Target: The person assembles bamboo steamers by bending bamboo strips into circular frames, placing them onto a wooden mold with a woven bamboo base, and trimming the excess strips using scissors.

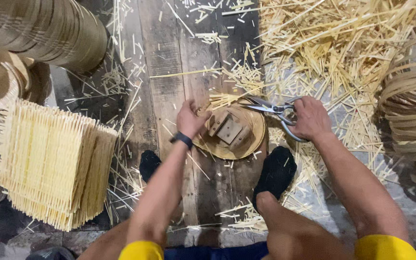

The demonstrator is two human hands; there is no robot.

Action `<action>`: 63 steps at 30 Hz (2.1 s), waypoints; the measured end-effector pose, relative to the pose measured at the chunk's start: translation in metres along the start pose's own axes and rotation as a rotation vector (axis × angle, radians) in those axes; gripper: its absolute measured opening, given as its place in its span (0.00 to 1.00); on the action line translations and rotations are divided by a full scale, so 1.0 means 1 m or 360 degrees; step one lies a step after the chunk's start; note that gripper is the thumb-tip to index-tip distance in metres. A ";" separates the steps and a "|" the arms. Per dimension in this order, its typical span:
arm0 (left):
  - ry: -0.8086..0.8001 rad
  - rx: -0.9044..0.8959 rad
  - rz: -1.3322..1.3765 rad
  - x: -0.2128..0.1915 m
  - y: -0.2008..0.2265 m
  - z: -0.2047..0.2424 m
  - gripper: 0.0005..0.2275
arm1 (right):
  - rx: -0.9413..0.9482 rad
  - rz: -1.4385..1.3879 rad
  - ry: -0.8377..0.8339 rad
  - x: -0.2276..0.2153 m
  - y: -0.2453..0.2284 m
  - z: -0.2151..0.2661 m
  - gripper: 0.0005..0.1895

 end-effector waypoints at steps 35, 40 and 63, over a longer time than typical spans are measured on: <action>-0.0626 -0.0587 -0.0179 0.051 -0.040 -0.055 0.12 | -0.0157 0.0297 0.0006 0.005 -0.010 -0.037 0.13; -0.0629 -0.0466 -0.0224 0.080 -0.024 -0.071 0.14 | -0.0165 0.0199 0.0183 0.017 0.013 -0.010 0.13; -0.0472 -0.0759 0.1017 0.046 -0.072 0.032 0.22 | 0.0553 -0.1263 0.0110 0.067 -0.035 -0.007 0.23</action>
Point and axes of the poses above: each hand's wrist, its own z-axis away from the middle knuckle, its own x-axis out of the palm, y = z × x, the point moved 9 cm from there along -z, towards the middle knuckle, and after that the axes turned 6 degrees about -x, right-handed, at the moved point
